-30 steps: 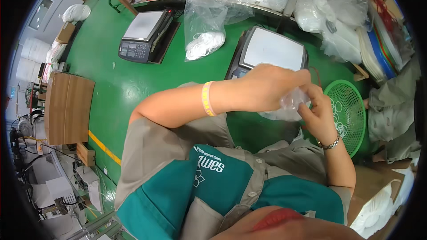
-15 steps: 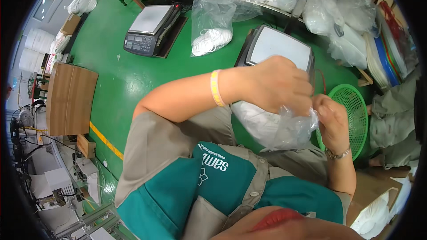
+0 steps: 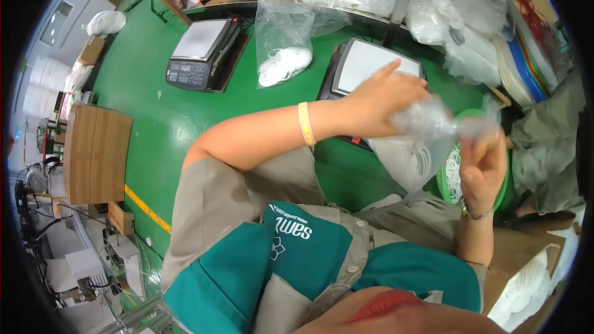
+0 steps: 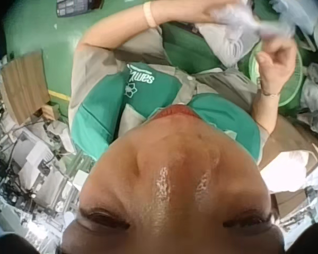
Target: Weighing and packaging white plastic rings into clear plastic bags at an industrial workstation.
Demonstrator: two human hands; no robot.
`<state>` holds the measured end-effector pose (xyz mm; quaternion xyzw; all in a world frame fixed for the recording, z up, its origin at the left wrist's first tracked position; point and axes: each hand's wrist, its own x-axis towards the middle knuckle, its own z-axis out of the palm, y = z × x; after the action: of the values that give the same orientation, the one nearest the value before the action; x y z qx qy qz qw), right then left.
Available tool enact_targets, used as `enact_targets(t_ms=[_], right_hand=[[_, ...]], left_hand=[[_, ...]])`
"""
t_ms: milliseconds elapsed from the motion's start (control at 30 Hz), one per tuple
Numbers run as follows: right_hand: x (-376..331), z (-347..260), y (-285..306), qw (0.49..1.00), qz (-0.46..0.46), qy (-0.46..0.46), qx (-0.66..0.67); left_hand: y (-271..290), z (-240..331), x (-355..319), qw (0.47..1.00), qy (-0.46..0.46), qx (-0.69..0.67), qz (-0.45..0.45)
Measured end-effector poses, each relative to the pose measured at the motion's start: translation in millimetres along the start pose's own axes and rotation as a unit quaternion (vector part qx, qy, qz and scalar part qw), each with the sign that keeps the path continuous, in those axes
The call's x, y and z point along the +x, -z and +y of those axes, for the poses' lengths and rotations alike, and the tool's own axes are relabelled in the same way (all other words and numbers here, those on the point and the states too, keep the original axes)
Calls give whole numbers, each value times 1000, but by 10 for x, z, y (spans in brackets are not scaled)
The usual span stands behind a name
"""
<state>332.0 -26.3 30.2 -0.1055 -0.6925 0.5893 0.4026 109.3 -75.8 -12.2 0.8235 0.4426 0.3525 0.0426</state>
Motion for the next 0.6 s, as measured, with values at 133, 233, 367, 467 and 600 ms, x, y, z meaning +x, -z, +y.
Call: enact_targets(t_ms=[133,233,367,467,600], right_hand=[[92,405,94,955,-160,-203,-146],[160,575,14,938,-203,97,-262],[159,523,-21,951,-200,14,-237],[198,476,-31,954,-199,-49,-218],[172,382,25,955,-176,-127,-201]], left_hand=[[-7,92,118,960,25,-256,110],[-223,262,201,950,-65,-276,134],[-307,462,177,936,-97,-279,190],[-254,514,186,931,-65,-336,125],[-202,506,205,930,-78,-356,37]])
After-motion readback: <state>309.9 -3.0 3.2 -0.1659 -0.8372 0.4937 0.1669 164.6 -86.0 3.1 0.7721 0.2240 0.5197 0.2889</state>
